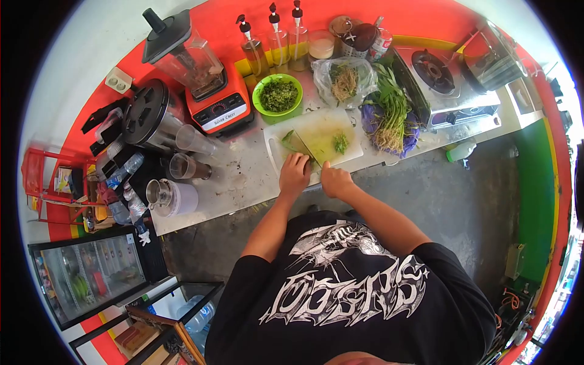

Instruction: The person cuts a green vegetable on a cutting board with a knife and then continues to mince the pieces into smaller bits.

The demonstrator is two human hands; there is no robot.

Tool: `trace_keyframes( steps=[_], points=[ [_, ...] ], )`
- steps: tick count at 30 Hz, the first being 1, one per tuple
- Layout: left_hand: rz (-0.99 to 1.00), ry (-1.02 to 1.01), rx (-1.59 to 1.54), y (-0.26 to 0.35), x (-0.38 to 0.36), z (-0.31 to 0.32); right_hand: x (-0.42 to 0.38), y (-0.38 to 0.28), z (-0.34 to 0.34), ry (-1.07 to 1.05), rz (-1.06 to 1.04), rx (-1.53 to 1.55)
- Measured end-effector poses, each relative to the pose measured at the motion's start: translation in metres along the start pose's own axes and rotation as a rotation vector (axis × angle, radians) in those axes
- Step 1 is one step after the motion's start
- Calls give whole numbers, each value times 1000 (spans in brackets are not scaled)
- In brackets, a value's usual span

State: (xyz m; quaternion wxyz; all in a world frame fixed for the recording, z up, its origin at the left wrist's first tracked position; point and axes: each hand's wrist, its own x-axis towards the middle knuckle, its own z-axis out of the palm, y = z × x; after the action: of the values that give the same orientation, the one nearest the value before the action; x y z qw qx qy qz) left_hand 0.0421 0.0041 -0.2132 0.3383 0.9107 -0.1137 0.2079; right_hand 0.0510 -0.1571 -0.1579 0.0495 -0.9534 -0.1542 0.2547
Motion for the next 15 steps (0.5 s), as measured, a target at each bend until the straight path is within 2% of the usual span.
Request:
trace_keyframes(
  steps=[4,10,15],
  points=[
    [2,-6,2,0,0,-1,2,-4,-3,-19,28,30],
    [6,-1,28,1,-1,0,8,0,-16,-50,-50,-8],
    [-5,25,3,1,1,-1,0,-7,-1,-21,11,27]
  ],
)
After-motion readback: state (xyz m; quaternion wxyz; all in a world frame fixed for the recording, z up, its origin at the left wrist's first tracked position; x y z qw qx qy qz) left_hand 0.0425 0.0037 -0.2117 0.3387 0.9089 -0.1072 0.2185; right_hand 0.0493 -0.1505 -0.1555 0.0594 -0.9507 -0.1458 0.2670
